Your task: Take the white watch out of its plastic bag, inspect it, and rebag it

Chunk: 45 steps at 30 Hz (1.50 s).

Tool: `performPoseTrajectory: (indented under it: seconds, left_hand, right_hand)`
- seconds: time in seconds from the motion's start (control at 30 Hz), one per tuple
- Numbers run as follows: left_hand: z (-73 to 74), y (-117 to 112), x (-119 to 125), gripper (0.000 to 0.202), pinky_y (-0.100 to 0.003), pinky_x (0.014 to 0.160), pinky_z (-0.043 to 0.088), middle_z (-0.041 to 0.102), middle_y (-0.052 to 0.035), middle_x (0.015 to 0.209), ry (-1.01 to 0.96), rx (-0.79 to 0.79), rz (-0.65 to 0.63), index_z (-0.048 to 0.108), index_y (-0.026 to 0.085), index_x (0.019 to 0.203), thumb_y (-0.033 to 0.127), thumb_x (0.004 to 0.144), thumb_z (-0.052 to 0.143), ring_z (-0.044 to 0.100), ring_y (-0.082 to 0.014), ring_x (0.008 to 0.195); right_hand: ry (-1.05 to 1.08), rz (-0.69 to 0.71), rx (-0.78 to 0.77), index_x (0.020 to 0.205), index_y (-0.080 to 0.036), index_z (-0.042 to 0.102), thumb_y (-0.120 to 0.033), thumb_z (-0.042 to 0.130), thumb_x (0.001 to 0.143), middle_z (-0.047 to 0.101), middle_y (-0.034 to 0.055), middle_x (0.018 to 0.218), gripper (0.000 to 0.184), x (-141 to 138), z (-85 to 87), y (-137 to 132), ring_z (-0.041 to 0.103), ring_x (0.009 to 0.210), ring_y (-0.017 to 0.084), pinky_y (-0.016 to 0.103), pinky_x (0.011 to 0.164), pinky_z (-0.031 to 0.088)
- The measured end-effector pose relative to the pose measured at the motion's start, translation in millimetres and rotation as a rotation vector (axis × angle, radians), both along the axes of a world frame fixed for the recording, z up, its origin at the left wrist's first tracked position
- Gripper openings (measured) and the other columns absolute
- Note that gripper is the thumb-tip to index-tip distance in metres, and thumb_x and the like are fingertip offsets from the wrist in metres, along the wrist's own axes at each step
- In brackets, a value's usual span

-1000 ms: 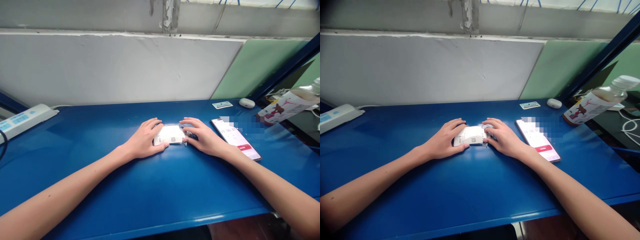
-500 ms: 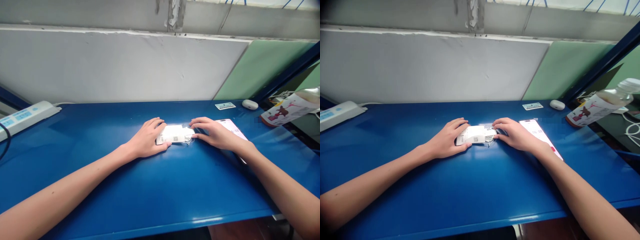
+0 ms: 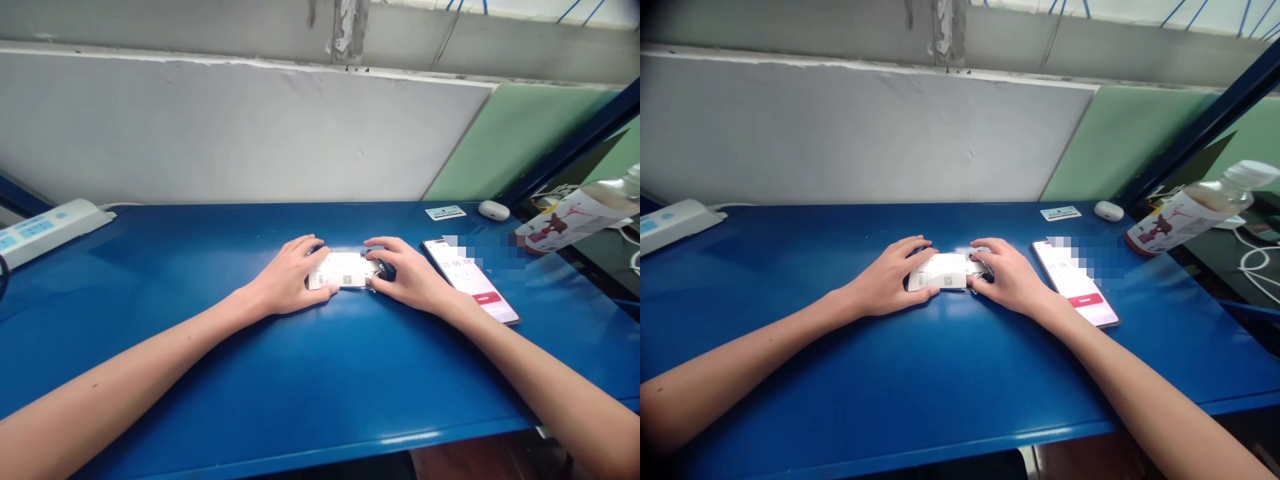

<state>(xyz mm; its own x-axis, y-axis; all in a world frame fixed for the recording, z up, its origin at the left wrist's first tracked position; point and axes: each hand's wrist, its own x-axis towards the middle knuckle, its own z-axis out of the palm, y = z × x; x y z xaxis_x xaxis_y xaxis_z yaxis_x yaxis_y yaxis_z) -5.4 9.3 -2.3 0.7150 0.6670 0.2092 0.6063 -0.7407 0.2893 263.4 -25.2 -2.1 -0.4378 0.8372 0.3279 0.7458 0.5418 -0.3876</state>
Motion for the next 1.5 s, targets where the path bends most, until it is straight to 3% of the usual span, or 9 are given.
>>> performPoseTrajectory:
  seconds: [0.17,0.33,0.43,0.6,0.93,1.07,1.37,1.5]
  left_hand:
    - [-1.6,0.6,0.1,0.068,-0.057,0.113,0.035,0.051,-0.0239,0.144,0.013,0.007,0.017,0.057,0.009,0.134,0.058,0.088,0.058,0.039,-0.0422,0.14]
    - [-1.9,1.3,0.4,0.068,-0.056,0.114,0.035,0.05,-0.023,0.145,0.022,0.003,0.023,0.057,0.009,0.134,0.058,0.088,0.057,0.038,-0.0415,0.141]
    - [-1.0,1.1,0.6,0.067,-0.056,0.113,0.035,0.05,-0.0231,0.145,0.026,-0.003,0.024,0.056,0.009,0.135,0.057,0.088,0.056,0.038,-0.0411,0.141]
    - [-2.0,0.7,-0.2,0.067,-0.056,0.114,0.035,0.05,-0.0224,0.145,0.021,-0.01,0.028,0.056,0.01,0.135,0.058,0.088,0.057,0.037,-0.0405,0.142]
    - [-0.4,0.9,0.5,0.065,-0.059,0.113,0.035,0.051,-0.023,0.144,-0.004,-0.02,0.026,0.057,0.011,0.133,0.057,0.087,0.058,0.038,-0.0429,0.14]
    - [-1.2,1.3,0.4,0.064,-0.06,0.112,0.036,0.052,-0.0228,0.143,-0.02,-0.018,0.029,0.057,0.012,0.133,0.057,0.087,0.058,0.039,-0.0425,0.14]
    - [-0.8,-0.2,-0.8,0.069,-0.057,0.114,0.033,0.049,-0.0252,0.146,-0.001,-0.03,0.029,0.054,0.005,0.136,0.055,0.088,0.057,0.036,-0.0414,0.142]
    - [0.2,1.5,-1.0,0.08,-0.058,0.115,0.031,0.043,-0.0271,0.15,-0.011,-0.044,0.027,0.046,0.003,0.143,0.059,0.086,0.06,0.035,-0.0414,0.143]
  right_hand:
    - [-0.082,-0.007,0.06,0.101,-0.017,0.07,-0.034,0.068,0.085,0.066,0.0159,0.128,0.023,8.0,8.3,0.9,0.059,0.122,0.034,0.051,0.101,0.051]
    - [-0.162,-0.066,0.01,0.094,-0.017,0.071,-0.036,0.07,0.081,0.067,0.0164,0.124,0.023,17.6,15.9,1.6,0.061,0.117,0.035,0.05,0.099,0.052]
    - [-0.193,-0.078,0.011,0.106,-0.015,0.07,-0.036,0.07,0.082,0.061,0.019,0.134,0.032,19.7,16.3,0.7,0.057,0.124,0.036,0.052,0.102,0.05]
    - [-0.145,0.062,-0.032,0.126,-0.019,0.063,-0.036,0.061,0.092,0.048,0.0171,0.149,0.038,17.5,11.6,-0.8,0.049,0.135,0.032,0.049,0.107,0.047]
    - [-0.112,0.108,-0.047,0.121,-0.02,0.062,-0.034,0.05,0.099,0.063,0.016,0.128,0.029,18.0,6.3,4.8,0.058,0.12,0.032,0.05,0.099,0.052]
    - [-0.146,0.032,-0.024,0.117,-0.019,0.06,-0.032,0.046,0.099,0.065,0.016,0.119,0.026,26.1,8.8,8.1,0.06,0.11,0.032,0.051,0.091,0.054]
    - [-0.067,-0.203,0.076,0.12,-0.018,0.057,-0.029,0.043,0.1,0.064,0.0166,0.117,0.027,28.9,22.3,9.4,0.061,0.108,0.032,0.048,0.091,0.052]
    - [-0.003,-0.208,0.148,0.12,-0.018,0.056,-0.028,0.045,0.099,0.063,0.0165,0.116,0.026,26.1,21.2,8.8,0.061,0.109,0.032,0.049,0.094,0.051]
